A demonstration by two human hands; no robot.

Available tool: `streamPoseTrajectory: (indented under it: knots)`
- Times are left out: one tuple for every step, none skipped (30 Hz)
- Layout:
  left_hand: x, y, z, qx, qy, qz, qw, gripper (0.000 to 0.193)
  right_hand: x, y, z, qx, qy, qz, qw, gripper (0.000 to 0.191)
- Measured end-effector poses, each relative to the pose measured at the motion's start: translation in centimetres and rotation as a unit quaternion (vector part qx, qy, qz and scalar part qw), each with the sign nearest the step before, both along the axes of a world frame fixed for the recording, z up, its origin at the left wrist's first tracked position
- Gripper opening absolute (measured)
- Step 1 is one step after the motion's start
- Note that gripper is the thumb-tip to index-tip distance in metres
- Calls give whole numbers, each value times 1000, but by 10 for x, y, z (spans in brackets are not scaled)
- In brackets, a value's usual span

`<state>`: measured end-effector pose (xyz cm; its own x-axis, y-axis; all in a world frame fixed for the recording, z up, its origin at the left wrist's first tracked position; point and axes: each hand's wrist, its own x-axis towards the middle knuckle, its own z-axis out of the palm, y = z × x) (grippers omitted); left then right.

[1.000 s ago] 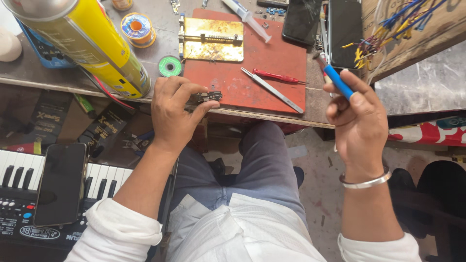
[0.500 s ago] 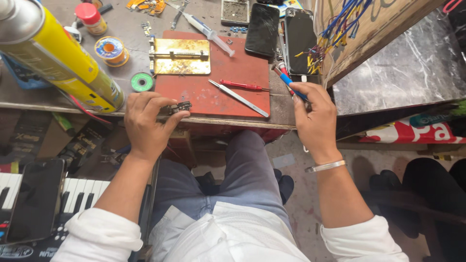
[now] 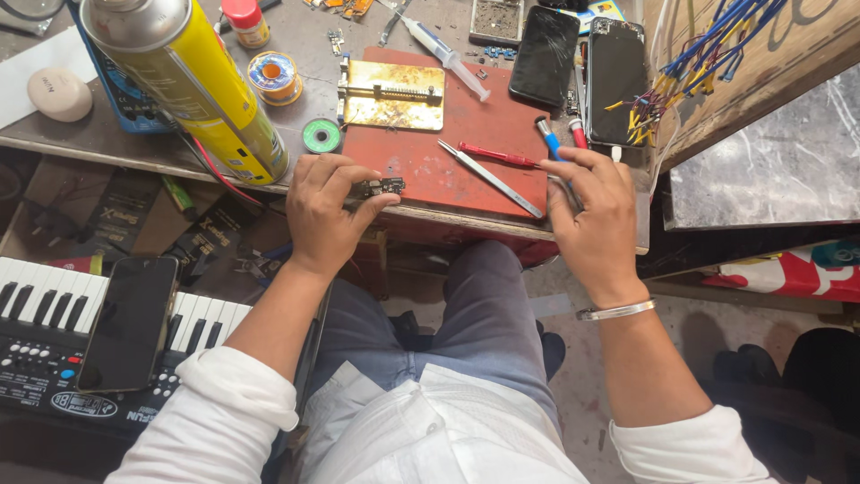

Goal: The person holds a disassembled phone motherboard and uses a blue-handled brush to scrub its surface, switching to tweezers to pick at components on the board. They continue brushing and probing the board over a red work mat, at one point reaching across the cluttered bench before resuming cleaning the board.

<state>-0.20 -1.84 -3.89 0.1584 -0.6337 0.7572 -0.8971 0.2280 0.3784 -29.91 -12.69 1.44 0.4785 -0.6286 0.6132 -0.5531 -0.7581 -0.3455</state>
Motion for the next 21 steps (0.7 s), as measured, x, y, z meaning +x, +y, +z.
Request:
streamPoseTrajectory:
  knots:
    - [0,0,0,2,0,0,1000,32,2,2,3,41,-14,18,999,23]
    - [0,1,1,3,0,0,1000,32,5,4,6,81,-28,36,996,22]
    - [0,1,1,4,1,0,1000,32,8,6,10,121,-42,54,990,21]
    - [-1,1,1,4,1,0,1000,32,10,7,13,146,-32,58,987,20]
    - [-1,1,2,4,1,0,1000,32,13,8,16,171,-22,63,983,19]
    - [-1,1,3,3,1,0,1000,32,17,9,17,196,-12,68,978,19]
    - [-2,1,4,6,3,-1,1000,32,21,9,19,195,-5,71,978,18]
    - [-2,1,5,9,6,-2,1000,32,26,9,20,195,3,74,978,18]
    - [-3,1,6,11,8,-2,1000,32,31,8,20,196,10,78,978,18]
    - [-4,1,7,14,13,-2,1000,32,36,6,20,159,19,93,983,18]
    - [-5,1,8,16,17,-2,1000,31,43,3,19,123,28,107,986,19]
    - [-6,1,9,19,21,-1,1000,31,48,0,19,87,37,122,988,19]
    - [-7,1,10,21,23,0,1000,30,52,-3,18,89,43,118,988,19]
    - [-8,1,11,23,25,2,999,29,57,-6,18,90,48,115,988,18]
    - [-8,1,12,26,26,4,999,29,62,-9,17,93,53,113,988,17]
    - [-9,2,13,33,26,4,999,29,64,-10,17,91,57,111,988,16]
    - [-9,2,14,40,28,3,999,29,65,-12,18,88,63,109,988,14]
    - [-9,3,16,47,28,1,998,29,66,-13,18,86,67,107,988,12]
    - [-10,3,17,51,28,1,998,29,65,-13,18,113,40,115,986,12]
    - [-11,4,18,54,29,0,998,28,63,-13,18,139,12,123,983,13]
    - [-11,4,19,56,28,-1,998,28,62,-14,18,165,-17,131,977,14]
